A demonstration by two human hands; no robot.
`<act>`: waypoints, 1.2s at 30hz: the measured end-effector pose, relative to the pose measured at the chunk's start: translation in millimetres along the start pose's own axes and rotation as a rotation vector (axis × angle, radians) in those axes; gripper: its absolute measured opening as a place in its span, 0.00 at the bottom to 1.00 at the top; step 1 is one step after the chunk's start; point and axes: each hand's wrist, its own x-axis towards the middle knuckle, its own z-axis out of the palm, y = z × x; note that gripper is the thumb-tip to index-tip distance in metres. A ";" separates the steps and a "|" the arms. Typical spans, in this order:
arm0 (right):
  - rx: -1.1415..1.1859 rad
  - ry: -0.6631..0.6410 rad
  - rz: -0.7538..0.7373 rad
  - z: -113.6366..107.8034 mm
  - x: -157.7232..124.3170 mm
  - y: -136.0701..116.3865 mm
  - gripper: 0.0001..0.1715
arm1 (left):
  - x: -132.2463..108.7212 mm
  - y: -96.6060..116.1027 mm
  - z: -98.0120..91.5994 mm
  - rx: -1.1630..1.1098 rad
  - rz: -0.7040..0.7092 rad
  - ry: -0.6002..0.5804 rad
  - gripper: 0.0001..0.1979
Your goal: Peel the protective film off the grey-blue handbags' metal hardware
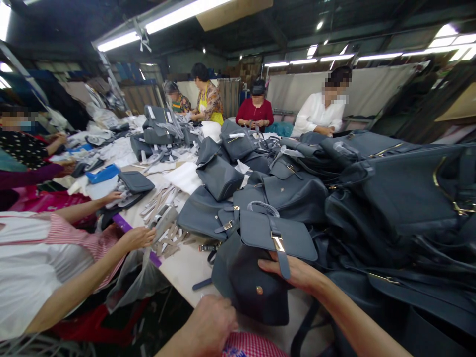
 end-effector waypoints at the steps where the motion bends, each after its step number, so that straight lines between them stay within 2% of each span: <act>1: 0.041 -0.012 0.010 -0.7 0.6 2.1 0.28 | -11.5 -5.1 -3.9 -0.013 -0.058 -0.021 0.08; 3: 0.093 -0.028 0.037 -1.3 2.2 7.0 0.30 | -26.4 -10.0 -13.7 -0.142 -0.174 0.014 0.06; 5: 0.104 -0.034 0.054 -1.0 3.8 11.6 0.31 | -25.6 -5.8 -23.6 -0.375 -0.263 0.102 0.09; 9: 0.080 -0.050 0.078 1.2 4.9 15.6 0.30 | 11.8 19.3 -32.8 -0.795 -0.404 0.297 0.06; 11: 0.054 -0.063 0.088 2.6 4.8 15.1 0.29 | 32.6 29.7 -30.6 -0.914 -0.430 0.328 0.06; 14: 0.013 -0.068 0.093 3.9 4.4 13.6 0.26 | 51.4 35.7 -22.7 -0.976 -0.429 0.308 0.08; 18: -0.029 -0.036 0.066 4.5 3.9 12.6 0.24 | 57.7 32.9 -15.1 -0.816 -0.320 0.330 0.08; 23: -0.060 -0.012 0.035 5.7 5.2 14.4 0.22 | 59.3 27.0 -5.7 -0.435 -0.174 0.299 0.09; 27: -0.066 -0.016 0.030 6.7 10.5 17.8 0.21 | 58.7 22.9 8.5 -0.157 -0.051 0.363 0.08; 30: -0.050 -0.028 0.028 8.5 15.5 20.2 0.20 | 59.1 23.2 11.7 -0.043 -0.024 0.363 0.07; 33: -0.009 -0.061 0.033 10.2 18.2 22.0 0.21 | 53.8 22.8 6.4 0.015 -0.022 0.209 0.03; 36: 0.049 -0.093 0.055 9.3 18.6 23.9 0.24 | 29.0 12.0 2.8 0.055 0.036 -0.102 0.06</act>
